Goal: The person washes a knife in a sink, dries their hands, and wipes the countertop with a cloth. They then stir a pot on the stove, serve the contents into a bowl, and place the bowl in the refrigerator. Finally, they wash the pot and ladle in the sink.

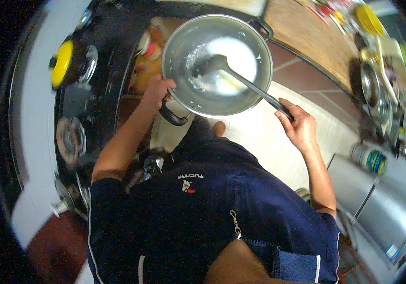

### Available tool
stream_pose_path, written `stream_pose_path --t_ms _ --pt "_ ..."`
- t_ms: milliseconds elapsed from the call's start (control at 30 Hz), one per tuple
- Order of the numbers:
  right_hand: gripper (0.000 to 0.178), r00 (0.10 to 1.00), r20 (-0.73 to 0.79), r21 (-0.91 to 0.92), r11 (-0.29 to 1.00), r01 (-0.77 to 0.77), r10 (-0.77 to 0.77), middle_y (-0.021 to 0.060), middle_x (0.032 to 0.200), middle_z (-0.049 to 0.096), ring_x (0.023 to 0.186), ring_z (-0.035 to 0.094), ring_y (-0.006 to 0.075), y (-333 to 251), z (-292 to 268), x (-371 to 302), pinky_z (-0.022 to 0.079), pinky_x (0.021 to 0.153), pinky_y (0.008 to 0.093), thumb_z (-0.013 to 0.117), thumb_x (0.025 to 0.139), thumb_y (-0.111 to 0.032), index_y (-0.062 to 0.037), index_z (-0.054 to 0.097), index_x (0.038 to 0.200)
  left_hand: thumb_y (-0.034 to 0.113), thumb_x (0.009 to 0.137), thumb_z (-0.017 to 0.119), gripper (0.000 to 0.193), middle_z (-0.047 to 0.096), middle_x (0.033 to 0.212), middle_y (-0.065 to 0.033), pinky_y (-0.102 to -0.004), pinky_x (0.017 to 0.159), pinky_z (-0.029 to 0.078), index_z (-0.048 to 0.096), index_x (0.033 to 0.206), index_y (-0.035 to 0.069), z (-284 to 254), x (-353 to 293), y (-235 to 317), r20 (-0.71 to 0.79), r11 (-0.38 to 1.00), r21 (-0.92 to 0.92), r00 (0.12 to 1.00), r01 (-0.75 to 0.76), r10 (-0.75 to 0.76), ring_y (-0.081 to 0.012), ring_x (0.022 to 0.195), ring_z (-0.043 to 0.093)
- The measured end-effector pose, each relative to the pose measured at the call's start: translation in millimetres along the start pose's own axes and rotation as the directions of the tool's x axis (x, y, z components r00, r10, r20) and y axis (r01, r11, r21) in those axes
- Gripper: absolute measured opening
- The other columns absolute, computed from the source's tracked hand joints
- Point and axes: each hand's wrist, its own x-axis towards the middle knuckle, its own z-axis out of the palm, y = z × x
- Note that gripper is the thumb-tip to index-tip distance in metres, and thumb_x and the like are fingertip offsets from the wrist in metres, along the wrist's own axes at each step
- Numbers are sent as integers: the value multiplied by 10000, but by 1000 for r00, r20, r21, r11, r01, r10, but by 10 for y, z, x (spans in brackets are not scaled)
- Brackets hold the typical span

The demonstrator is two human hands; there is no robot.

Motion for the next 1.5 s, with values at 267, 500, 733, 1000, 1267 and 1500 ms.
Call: stream_pose_path --t_ms 267,500,733,1000,1267,1500 --pt "343 915 -270 138 953 -270 299 134 854 621 759 611 266 -692 740 -297 483 644 345 595 769 -280 -73 562 1041 35 665 514 151 490 562 -76 -243 326 325 484 798 -30 -111 160 98 175 999 33 985 -3 -3 -131 380 439" --pt "299 872 -284 243 910 -337 399 158 829 612 676 601 264 -903 1066 -492 473 600 331 575 789 -238 -62 573 1031 -18 658 477 101 522 583 -107 -228 307 314 507 754 -30 -82 502 19 351 998 -55 936 -14 32 -128 382 455" --pt "303 888 -304 68 937 -342 346 107 681 582 579 573 234 -837 931 -365 453 538 329 619 746 -213 -91 589 1022 -26 657 481 97 493 558 -88 -250 289 283 497 753 -31 204 1139 329 311 999 52 950 14 -30 -135 359 435" --pt "309 766 -435 286 879 -382 474 128 714 607 594 586 209 -245 672 66 459 561 293 618 758 -221 -53 593 1016 1 653 507 136 529 584 -84 -235 290 293 531 784 -27 644 1577 443 313 981 174 949 -86 27 -133 383 468" --pt "316 838 -311 331 878 -347 448 184 815 615 739 618 278 118 849 395 478 637 315 585 783 -222 -27 577 1032 32 653 523 129 531 572 -82 -241 307 307 540 759 -41 855 1745 455 287 982 179 958 -58 4 -126 376 457" --pt "317 929 -94 101 931 -350 359 135 748 611 638 601 251 168 270 31 476 571 323 628 742 -203 -63 590 1025 89 679 575 163 550 592 -71 -240 330 340 561 777 -40 807 1755 435 217 960 271 976 -73 13 -127 392 477"
